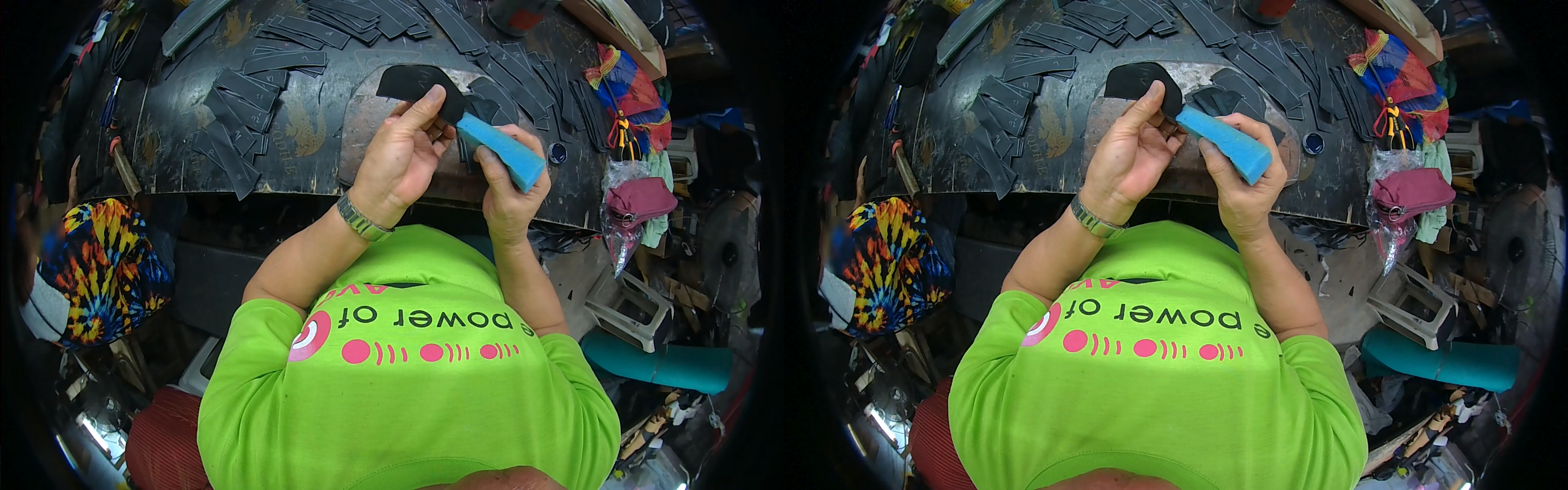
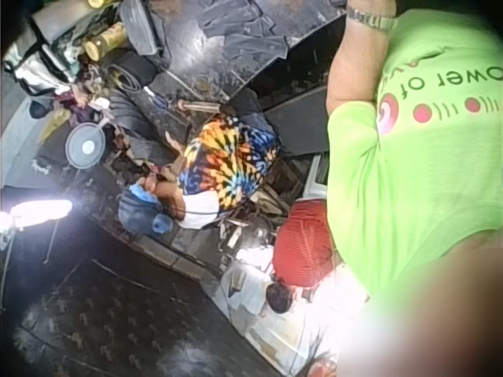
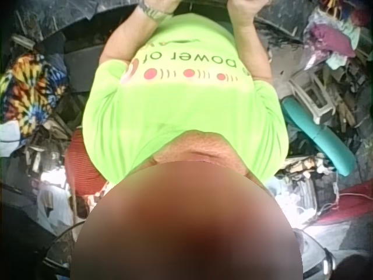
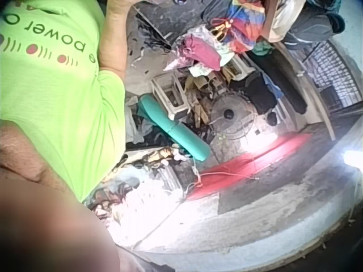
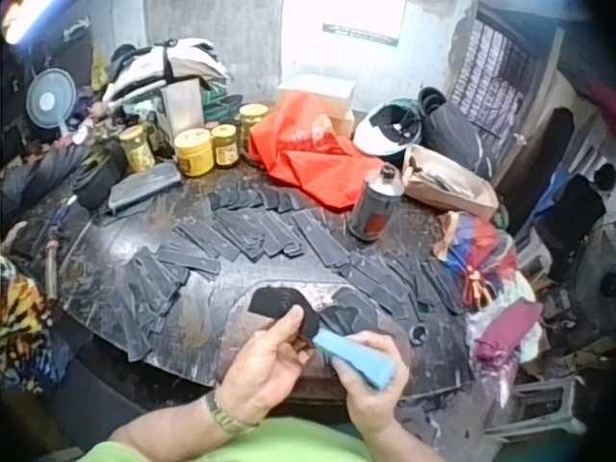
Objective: The person repeatedly picks small black rubber pieces from a table and rubs their edges with a blue sponge, then places them back. The person continues this cycle for many pieces without changing the overall arrangement.
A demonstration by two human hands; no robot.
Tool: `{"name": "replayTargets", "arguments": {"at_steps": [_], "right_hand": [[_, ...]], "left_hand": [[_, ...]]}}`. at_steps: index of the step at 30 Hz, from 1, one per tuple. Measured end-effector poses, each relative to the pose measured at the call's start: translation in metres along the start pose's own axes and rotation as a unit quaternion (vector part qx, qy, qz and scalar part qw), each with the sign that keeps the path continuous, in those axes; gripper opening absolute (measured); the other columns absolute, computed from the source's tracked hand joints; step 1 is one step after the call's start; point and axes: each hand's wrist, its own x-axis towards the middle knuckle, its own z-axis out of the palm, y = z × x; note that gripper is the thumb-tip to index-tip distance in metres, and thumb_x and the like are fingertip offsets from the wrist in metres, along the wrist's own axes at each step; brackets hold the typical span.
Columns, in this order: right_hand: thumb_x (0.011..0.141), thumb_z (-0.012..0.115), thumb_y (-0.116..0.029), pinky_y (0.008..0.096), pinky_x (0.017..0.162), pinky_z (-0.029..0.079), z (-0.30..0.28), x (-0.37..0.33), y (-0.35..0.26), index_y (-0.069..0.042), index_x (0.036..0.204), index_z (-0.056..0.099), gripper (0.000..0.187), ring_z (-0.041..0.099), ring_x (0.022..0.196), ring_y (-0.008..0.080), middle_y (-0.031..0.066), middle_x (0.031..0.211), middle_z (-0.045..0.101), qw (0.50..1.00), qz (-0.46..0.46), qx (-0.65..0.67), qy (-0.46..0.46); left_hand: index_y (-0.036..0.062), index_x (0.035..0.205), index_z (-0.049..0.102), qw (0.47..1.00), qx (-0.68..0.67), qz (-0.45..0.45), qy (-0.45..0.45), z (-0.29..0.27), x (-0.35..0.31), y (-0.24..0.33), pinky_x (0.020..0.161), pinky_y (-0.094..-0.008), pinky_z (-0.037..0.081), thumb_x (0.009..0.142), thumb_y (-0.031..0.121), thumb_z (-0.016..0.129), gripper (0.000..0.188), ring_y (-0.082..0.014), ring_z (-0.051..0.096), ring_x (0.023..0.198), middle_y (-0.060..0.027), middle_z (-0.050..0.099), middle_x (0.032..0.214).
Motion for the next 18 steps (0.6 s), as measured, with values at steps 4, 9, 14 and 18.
{"name": "replayTargets", "arguments": {"at_steps": [4,9,14,18], "right_hand": [[0.081,0.071,0.002,0.0176,0.069,0.044,0.003,-0.002,0.001,-0.001,0.104,0.062,0.025,0.055,0.079,0.0034,-0.0002,0.092,0.063,1.0,0.007,-0.013,-0.017],[0.079,0.073,0.002,0.0207,0.073,0.046,0.0,0.001,0.005,-0.001,0.103,0.063,0.026,0.057,0.082,0.0066,-0.0004,0.091,0.063,0.996,0.0,-0.089,-0.029],[0.079,0.072,0.003,0.0251,0.083,0.046,-0.013,0.014,0.009,0.0,0.104,0.063,0.027,0.059,0.091,0.0127,0.005,0.099,0.064,0.994,-0.047,-0.101,0.02],[0.081,0.069,0.005,0.0272,0.088,0.046,-0.018,0.025,0.018,0.002,0.109,0.062,0.029,0.059,0.098,0.0151,0.0076,0.106,0.063,0.987,-0.09,-0.128,0.048]], "left_hand": [[0.0135,0.095,0.067,0.999,-0.031,-0.012,-0.009,-0.003,0.001,0.0,0.09,-0.0341,0.043,0.089,0.022,0.068,0.011,-0.0148,0.059,0.094,0.0002,0.068,0.092],[0.013,0.094,0.067,1.0,-0.009,0.002,0.015,-0.009,0.007,0.006,0.09,-0.0338,0.044,0.088,0.021,0.069,0.01,-0.0147,0.059,0.092,0.0003,0.068,0.091],[0.0085,0.094,0.067,0.962,0.191,0.197,0.016,-0.011,0.019,0.044,0.082,-0.0276,0.046,0.085,0.013,0.072,0.011,-0.0111,0.06,0.081,-0.0002,0.068,0.09],[0.0045,0.09,0.071,0.742,0.526,0.415,0.011,-0.014,0.061,0.11,0.072,-0.0239,0.047,0.079,0.003,0.071,0.011,-0.0076,0.059,0.076,0.0003,0.069,0.083]]}}
